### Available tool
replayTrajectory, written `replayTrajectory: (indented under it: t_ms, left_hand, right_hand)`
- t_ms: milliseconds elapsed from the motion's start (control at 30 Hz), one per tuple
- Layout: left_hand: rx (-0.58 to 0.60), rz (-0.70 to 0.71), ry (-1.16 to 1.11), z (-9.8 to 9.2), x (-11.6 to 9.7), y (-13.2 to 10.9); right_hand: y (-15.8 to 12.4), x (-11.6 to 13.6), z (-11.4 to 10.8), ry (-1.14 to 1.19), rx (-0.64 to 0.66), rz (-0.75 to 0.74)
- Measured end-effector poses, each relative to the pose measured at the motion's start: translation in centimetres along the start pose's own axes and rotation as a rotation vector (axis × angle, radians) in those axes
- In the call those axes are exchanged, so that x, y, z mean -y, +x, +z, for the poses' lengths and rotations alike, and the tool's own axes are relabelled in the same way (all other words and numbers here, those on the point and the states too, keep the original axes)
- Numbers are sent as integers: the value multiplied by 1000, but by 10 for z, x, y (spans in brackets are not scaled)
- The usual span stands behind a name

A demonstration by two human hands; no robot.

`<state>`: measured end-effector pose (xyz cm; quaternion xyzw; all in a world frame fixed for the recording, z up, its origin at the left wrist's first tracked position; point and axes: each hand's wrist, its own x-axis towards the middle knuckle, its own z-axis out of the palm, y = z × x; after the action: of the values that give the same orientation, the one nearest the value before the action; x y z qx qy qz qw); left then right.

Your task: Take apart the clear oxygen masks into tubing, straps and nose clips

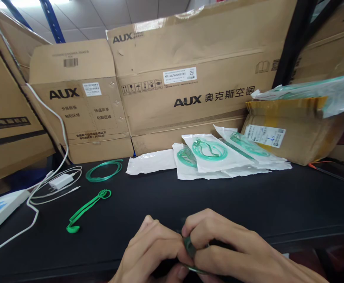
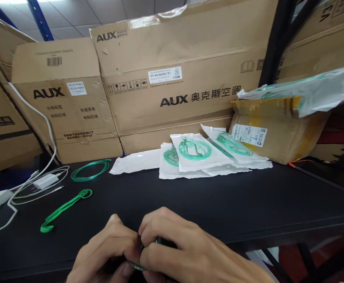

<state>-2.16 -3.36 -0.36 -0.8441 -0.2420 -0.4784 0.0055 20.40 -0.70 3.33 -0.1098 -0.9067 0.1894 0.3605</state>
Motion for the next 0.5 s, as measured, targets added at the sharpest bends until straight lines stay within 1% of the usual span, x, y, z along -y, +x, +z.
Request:
replayTrajectory:
  t_ms: [67, 133, 233, 300, 400, 500]
  left_hand:
    - [-29, 22, -12, 0, 1, 0]
    - [-30, 28, -8, 0, 2, 0]
    - [-5, 20, -1, -1, 3, 0]
    - [-23, 25, -11, -1, 3, 1]
    - [-32, 12, -47, 0, 3, 1]
    - [-23, -26, -94, -2, 4, 1]
  right_hand:
    - [1, -1, -4, -36, 47, 28]
    - [0, -2, -8, -43, 68, 45]
    - [-5, -4, -11, 16, 28, 64]
    - [-9, -6, -11, 40, -1, 93]
    - [-14, -10, -9, 45, -8, 145]
    - [-16, -13, -6, 79, -24, 158]
